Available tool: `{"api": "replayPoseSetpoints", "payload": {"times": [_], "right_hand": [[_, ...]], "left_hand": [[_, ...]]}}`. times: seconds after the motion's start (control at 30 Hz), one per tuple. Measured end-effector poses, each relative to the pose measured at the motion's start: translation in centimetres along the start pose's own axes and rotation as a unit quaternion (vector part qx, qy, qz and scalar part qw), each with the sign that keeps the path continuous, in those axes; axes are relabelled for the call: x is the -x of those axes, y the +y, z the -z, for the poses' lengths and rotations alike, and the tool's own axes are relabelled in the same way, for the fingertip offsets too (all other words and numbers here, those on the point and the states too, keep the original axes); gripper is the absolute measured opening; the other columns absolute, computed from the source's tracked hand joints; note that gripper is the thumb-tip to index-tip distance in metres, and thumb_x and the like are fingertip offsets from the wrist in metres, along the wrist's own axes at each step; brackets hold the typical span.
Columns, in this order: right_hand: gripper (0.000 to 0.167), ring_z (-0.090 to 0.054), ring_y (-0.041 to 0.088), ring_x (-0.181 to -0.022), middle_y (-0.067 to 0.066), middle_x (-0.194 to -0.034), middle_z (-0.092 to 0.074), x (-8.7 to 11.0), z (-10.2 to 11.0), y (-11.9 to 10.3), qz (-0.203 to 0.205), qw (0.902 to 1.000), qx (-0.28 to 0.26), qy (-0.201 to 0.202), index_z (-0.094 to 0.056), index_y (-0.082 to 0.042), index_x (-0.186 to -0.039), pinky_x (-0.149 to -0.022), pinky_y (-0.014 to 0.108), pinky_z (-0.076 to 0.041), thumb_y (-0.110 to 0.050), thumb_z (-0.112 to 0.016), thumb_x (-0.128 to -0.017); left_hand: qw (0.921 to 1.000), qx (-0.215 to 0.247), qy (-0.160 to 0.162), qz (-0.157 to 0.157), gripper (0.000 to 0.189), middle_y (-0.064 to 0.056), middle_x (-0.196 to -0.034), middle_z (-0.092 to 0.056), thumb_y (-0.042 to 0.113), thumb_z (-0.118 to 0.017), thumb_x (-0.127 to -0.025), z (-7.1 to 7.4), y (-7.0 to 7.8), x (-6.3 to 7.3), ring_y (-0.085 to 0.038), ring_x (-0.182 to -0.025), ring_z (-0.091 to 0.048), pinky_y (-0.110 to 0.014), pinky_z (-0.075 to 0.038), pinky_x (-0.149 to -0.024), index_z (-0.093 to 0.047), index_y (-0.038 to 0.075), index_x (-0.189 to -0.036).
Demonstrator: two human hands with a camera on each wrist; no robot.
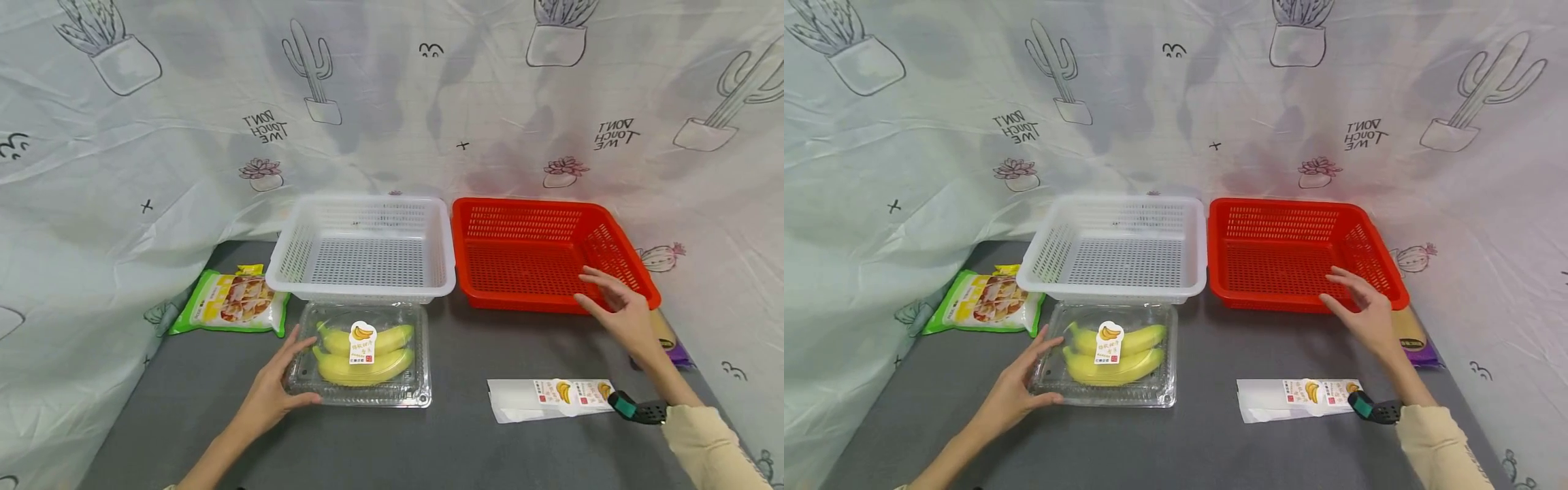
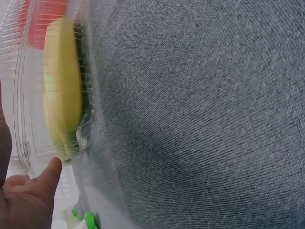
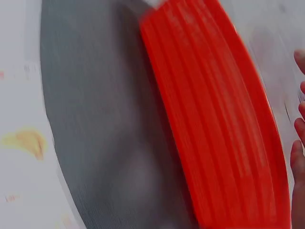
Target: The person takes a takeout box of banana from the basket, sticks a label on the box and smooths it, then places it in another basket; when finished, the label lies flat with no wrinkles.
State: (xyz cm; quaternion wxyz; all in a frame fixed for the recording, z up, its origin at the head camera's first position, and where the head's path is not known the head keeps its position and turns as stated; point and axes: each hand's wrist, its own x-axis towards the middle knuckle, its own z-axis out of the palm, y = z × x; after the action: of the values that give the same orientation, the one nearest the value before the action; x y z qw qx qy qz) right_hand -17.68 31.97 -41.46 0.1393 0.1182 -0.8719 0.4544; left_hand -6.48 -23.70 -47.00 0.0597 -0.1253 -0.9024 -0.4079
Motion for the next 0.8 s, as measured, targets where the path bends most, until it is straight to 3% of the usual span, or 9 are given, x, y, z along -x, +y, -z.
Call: {"api": "replayPoseSetpoints", "payload": {"times": [0.07,0.17,0.23,0.3,0.4,0.47,0.53,0.6,0.8], "right_hand": [[0.040,-0.036,-0.006,-0.129,-0.009,-0.142,-0.048,0.4,1.9,1.3,-0.025,0.9989,0.041,0.003,-0.061,-0.003,-0.125,-0.093,0.005,-0.034,-0.009,-0.071,-0.087],[0.045,-0.021,0.016,-0.143,0.000,-0.154,-0.032,0.7,4.6,2.8,-0.060,0.9938,0.089,-0.030,-0.059,0.003,-0.125,-0.110,0.036,-0.030,-0.018,-0.071,-0.088],[0.052,-0.010,0.034,-0.145,0.010,-0.158,-0.019,0.9,5.9,3.6,-0.086,0.9870,0.117,-0.068,-0.056,0.007,-0.126,-0.106,0.062,-0.023,-0.025,-0.070,-0.088],[0.057,-0.008,0.053,-0.138,0.021,-0.158,-0.011,1.1,6.9,4.2,-0.099,0.9802,0.140,-0.100,-0.054,0.010,-0.126,-0.094,0.076,-0.016,-0.029,-0.071,-0.087],[0.060,-0.028,0.056,-0.128,0.026,-0.154,-0.019,1.1,7.5,4.9,-0.102,0.9734,0.176,-0.106,-0.058,0.010,-0.123,-0.091,0.060,-0.038,-0.032,-0.075,-0.083],[0.057,-0.047,0.048,-0.111,0.029,-0.148,-0.030,0.9,7.8,5.1,-0.092,0.9715,0.197,-0.093,-0.063,0.008,-0.117,-0.076,0.038,-0.048,-0.033,-0.078,-0.080],[0.054,-0.052,0.033,-0.085,0.030,-0.142,-0.038,0.6,7.9,5.3,-0.080,0.9691,0.219,-0.082,-0.067,0.007,-0.110,-0.057,0.025,-0.038,-0.034,-0.080,-0.078],[0.051,-0.042,0.019,-0.067,0.031,-0.138,-0.042,0.1,8.1,5.5,-0.068,0.9666,0.234,-0.079,-0.069,0.007,-0.104,-0.049,0.025,-0.028,-0.035,-0.080,-0.077],[0.057,-0.029,0.012,-0.055,0.030,-0.141,-0.038,-1.0,8.5,5.7,-0.083,0.9582,0.252,-0.107,-0.069,0.011,-0.102,-0.046,0.029,-0.025,-0.041,-0.077,-0.079]], "left_hand": [[1.0000,-0.004,0.000,0.008,0.094,-0.021,-0.154,-0.024,0.023,-0.088,-0.060,-0.1,0.1,0.0,-0.046,-0.133,-0.034,-0.042,-0.049,-0.084,-0.044,0.015,-0.143],[0.9998,0.006,0.007,0.019,0.093,-0.018,-0.155,-0.026,0.023,-0.088,-0.062,-0.3,0.1,0.1,-0.039,-0.133,-0.036,-0.046,-0.047,-0.091,-0.043,0.014,-0.143],[0.9995,0.017,0.024,0.013,0.090,-0.016,-0.154,-0.029,0.022,-0.088,-0.062,-0.4,0.1,0.2,-0.025,-0.127,-0.047,-0.031,-0.050,-0.089,-0.046,0.014,-0.141],[0.9982,0.038,0.046,-0.001,0.083,-0.017,-0.152,-0.033,0.018,-0.088,-0.060,-0.5,0.0,0.4,-0.011,-0.124,-0.048,-0.019,-0.048,-0.086,-0.052,0.011,-0.134],[0.9943,0.075,0.074,-0.020,0.071,-0.017,-0.149,-0.038,0.011,-0.089,-0.057,-0.5,-0.1,0.4,-0.001,-0.120,-0.048,-0.003,-0.038,-0.084,-0.058,0.006,-0.121],[0.9919,0.093,0.083,-0.024,0.065,-0.018,-0.148,-0.039,0.007,-0.089,-0.056,-0.6,-0.2,0.4,-0.012,-0.127,-0.045,-0.007,-0.037,-0.090,-0.058,0.003,-0.113],[0.9913,0.096,0.087,-0.023,0.060,-0.019,-0.147,-0.041,0.005,-0.089,-0.055,-0.6,-0.3,0.4,-0.024,-0.124,-0.050,-0.010,-0.037,-0.092,-0.058,0.001,-0.107],[0.9912,0.092,0.093,-0.017,0.058,-0.018,-0.145,-0.043,0.003,-0.090,-0.054,-0.6,-0.4,0.5,-0.031,-0.120,-0.053,-0.010,-0.038,-0.092,-0.058,0.001,-0.103],[0.9895,0.087,0.115,-0.011,0.058,-0.017,-0.141,-0.048,0.001,-0.091,-0.050,-0.2,0.2,0.6,-0.008,-0.112,-0.057,-0.011,-0.046,-0.083,-0.061,0.003,-0.099]]}}
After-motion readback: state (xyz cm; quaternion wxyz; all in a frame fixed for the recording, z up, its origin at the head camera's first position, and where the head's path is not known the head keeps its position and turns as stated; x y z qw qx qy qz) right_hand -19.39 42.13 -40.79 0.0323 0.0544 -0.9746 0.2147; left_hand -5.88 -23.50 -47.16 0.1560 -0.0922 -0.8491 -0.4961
